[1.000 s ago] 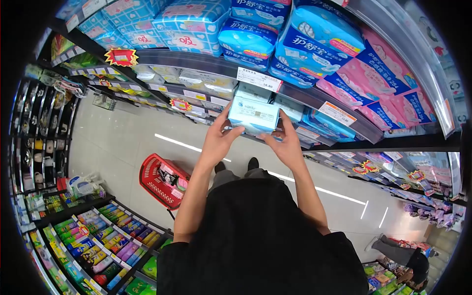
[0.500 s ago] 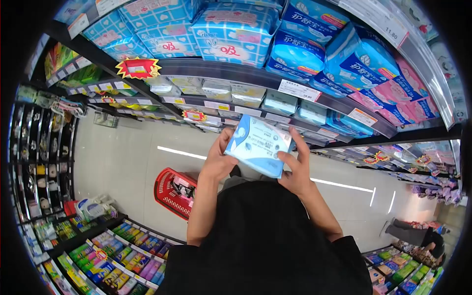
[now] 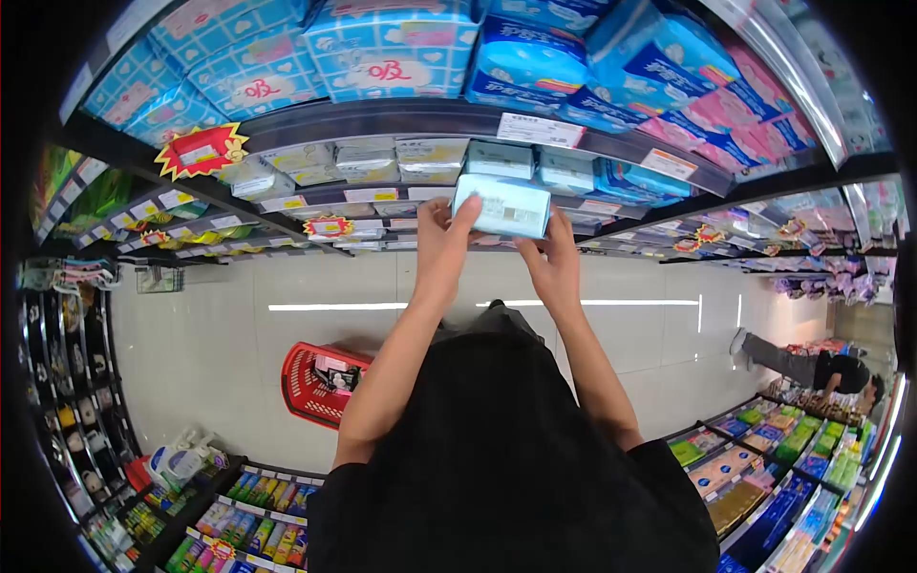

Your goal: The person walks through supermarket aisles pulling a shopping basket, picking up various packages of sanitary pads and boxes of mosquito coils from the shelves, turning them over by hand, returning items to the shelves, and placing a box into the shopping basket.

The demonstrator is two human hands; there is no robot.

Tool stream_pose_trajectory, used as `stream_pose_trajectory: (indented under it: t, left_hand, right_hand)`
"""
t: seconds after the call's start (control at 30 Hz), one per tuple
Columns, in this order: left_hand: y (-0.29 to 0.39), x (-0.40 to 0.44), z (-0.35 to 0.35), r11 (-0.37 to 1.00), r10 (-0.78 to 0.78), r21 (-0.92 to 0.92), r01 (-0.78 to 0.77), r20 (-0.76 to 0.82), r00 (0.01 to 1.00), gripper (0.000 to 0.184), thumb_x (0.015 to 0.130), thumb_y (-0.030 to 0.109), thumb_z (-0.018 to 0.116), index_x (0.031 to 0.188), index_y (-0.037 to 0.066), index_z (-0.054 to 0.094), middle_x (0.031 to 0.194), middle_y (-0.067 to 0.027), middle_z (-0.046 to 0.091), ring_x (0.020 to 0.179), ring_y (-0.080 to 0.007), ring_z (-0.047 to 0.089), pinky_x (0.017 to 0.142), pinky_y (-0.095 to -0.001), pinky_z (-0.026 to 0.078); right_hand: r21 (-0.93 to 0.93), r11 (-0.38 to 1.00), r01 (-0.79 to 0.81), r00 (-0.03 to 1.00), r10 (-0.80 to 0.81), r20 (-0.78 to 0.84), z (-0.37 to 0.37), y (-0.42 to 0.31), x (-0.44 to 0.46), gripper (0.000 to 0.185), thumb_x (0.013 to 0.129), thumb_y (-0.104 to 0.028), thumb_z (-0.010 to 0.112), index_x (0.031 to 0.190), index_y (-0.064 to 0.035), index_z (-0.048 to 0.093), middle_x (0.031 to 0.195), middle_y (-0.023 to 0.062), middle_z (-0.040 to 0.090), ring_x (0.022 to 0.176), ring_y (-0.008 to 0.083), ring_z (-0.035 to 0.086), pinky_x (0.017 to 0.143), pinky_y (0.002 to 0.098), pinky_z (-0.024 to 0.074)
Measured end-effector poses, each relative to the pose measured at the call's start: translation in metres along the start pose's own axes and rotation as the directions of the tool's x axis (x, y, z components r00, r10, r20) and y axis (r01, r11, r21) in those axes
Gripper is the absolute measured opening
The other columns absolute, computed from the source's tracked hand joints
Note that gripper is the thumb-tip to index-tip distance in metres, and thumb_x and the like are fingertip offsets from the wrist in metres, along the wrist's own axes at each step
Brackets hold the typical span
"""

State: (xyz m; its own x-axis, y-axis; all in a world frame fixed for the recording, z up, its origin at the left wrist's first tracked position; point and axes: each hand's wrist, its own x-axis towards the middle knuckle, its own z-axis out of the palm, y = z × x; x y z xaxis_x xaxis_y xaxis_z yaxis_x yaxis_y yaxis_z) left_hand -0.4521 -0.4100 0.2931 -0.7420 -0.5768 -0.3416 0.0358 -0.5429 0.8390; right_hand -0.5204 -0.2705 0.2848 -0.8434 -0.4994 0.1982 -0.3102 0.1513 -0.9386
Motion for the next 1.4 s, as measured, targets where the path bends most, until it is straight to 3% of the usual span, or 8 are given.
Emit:
stream_pose_trajectory:
  t: [0.27,0.67,0.77,0.9,1.1,1.2,1.33,1.4]
  left_hand:
    - [-0.017,0.045,0.053,0.981,0.132,0.154,-0.119,-0.071,0.989,0.067,0.081,0.036,0.066,0.118,-0.009,0.033,0.108,-0.0177,0.047,0.094,-0.021,0.056,0.079,-0.0297,0.051]
    - [-0.026,0.061,0.075,0.991,0.127,-0.002,-0.134,-0.288,0.949,0.067,0.082,0.037,0.063,0.122,-0.005,0.031,0.108,-0.016,0.046,0.092,-0.02,0.052,0.083,-0.0305,0.048]
    - [-0.026,0.063,0.079,0.993,0.119,0.044,-0.11,-0.337,0.934,0.066,0.081,0.042,0.062,0.122,-0.001,0.034,0.109,-0.014,0.046,0.092,-0.0205,0.049,0.076,-0.0313,0.047]
    - [-0.025,0.056,0.086,0.986,0.118,0.153,-0.067,-0.354,0.928,0.063,0.082,0.04,0.06,0.127,0.003,0.034,0.111,-0.013,0.047,0.095,-0.0214,0.049,0.076,-0.0322,0.047]
    - [-0.032,0.062,0.077,0.969,0.178,0.216,-0.121,-0.272,0.946,0.071,0.085,0.029,0.058,0.139,0.001,0.021,0.116,-0.0148,0.049,0.096,-0.0202,0.052,0.075,-0.0313,0.047]
    - [-0.034,0.061,0.075,0.963,0.178,0.246,-0.109,-0.278,0.944,0.07,0.085,0.025,0.059,0.139,0.0,0.023,0.116,-0.0145,0.051,0.093,-0.0188,0.054,0.073,-0.0297,0.048]
    - [-0.038,0.066,0.072,0.942,0.203,0.31,-0.126,-0.231,0.951,0.061,0.086,0.023,0.057,0.136,0.002,0.03,0.109,-0.0124,0.054,0.09,-0.018,0.055,0.071,-0.0292,0.048]
    - [-0.039,0.067,0.07,0.928,0.199,0.356,-0.111,-0.222,0.954,0.058,0.087,0.023,0.057,0.135,0.002,0.032,0.107,-0.0122,0.055,0.09,-0.0186,0.056,0.071,-0.0297,0.048]
  right_hand:
    - [-0.018,0.999,-0.037,0.998,0.036,-0.047,-0.026,0.038,0.052,0.052,0.078,-0.011,0.067,0.124,0.0022,0.047,0.119,0.017,0.046,0.096,0.0223,0.06,0.069,0.0292,0.0518]
    - [-0.131,0.987,0.089,0.993,-0.078,0.084,-0.028,0.05,0.088,0.047,0.08,-0.014,0.063,0.117,0.009,0.047,0.093,0.0232,0.058,0.072,0.0306,0.063,0.066,0.0374,0.0494]
    - [-0.181,0.983,-0.034,0.999,0.035,0.003,-0.026,0.042,0.093,0.043,0.08,-0.017,0.062,0.114,0.0071,0.048,0.087,0.0242,0.063,0.071,0.0366,0.063,0.068,0.0419,0.0484]
    - [-0.184,0.981,0.063,0.997,-0.071,-0.039,-0.018,0.053,0.098,0.044,0.079,-0.017,0.063,0.112,0.0081,0.05,0.067,0.0181,0.063,0.059,0.0297,0.063,0.06,0.0376,0.0479]
    - [-0.133,0.986,0.104,0.995,-0.105,0.005,-0.017,0.047,0.087,0.046,0.079,-0.011,0.061,0.119,0.0076,0.046,0.063,0.0174,0.061,0.056,0.0291,0.061,0.057,0.0378,0.0472]
    - [-0.094,0.993,0.077,0.997,-0.076,0.021,-0.016,0.051,0.086,0.048,0.079,-0.009,0.06,0.122,0.0071,0.044,0.069,0.0191,0.061,0.057,0.0279,0.061,0.057,0.0372,0.0472]
    - [-0.122,0.986,0.111,0.994,-0.11,0.016,-0.017,0.057,0.088,0.051,0.08,-0.01,0.06,0.124,0.008,0.042,0.1,0.0247,0.056,0.062,0.0255,0.06,0.057,0.0359,0.0476]
    - [-0.16,0.984,0.081,0.997,-0.077,0.031,-0.019,0.056,0.089,0.049,0.081,-0.009,0.058,0.124,0.0062,0.041,0.11,0.0261,0.053,0.069,0.0316,0.064,0.064,0.04,0.0507]
